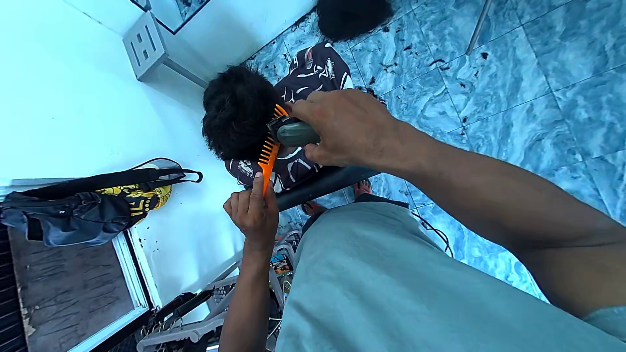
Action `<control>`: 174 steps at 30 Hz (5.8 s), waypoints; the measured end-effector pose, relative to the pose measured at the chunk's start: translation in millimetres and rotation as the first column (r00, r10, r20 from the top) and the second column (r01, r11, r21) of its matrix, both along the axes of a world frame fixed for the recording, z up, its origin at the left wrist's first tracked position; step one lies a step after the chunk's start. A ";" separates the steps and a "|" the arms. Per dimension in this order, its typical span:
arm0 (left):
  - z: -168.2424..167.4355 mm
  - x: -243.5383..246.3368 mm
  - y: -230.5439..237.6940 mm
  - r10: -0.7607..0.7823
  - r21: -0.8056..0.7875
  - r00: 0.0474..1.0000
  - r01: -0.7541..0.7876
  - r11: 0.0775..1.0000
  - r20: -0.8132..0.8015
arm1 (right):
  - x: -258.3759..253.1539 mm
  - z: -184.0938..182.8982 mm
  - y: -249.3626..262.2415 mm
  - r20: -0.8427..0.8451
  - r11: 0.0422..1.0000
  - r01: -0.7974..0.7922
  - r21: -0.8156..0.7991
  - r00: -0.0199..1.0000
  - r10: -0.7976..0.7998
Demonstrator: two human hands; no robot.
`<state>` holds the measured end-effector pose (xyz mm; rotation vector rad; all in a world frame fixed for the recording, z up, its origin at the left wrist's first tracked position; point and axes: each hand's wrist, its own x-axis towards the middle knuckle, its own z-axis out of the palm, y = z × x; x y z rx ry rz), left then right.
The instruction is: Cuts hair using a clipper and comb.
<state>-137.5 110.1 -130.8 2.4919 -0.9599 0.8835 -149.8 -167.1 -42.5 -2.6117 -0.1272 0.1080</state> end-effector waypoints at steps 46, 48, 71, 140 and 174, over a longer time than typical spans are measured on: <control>3.4 -11.3 -9.5 0.012 0.069 0.955 0.009 0.998 -0.297 | 19.9 -79.6 -56.0 -0.151 0.940 0.106 0.325 0.987 -0.059; 10.3 -10.5 -16.2 0.039 0.030 0.971 -0.033 0.999 -0.237 | 25.2 -78.0 -58.8 -0.151 0.932 0.098 0.348 0.987 -0.047; 18.9 -5.4 -21.3 0.045 0.024 0.992 -0.042 0.999 -0.119 | 41.9 -48.2 -56.5 -0.107 0.922 0.024 0.386 0.994 0.019; 29.8 -8.7 -26.9 0.075 0.084 0.982 -0.061 0.995 -0.173 | 45.5 -55.9 -62.9 -0.149 0.893 0.037 0.449 0.988 0.035; 38.3 -5.1 -35.1 0.056 -0.003 0.980 -0.058 0.998 -0.192 | 61.8 -4.9 -69.4 -0.150 0.970 -0.061 0.235 0.984 0.099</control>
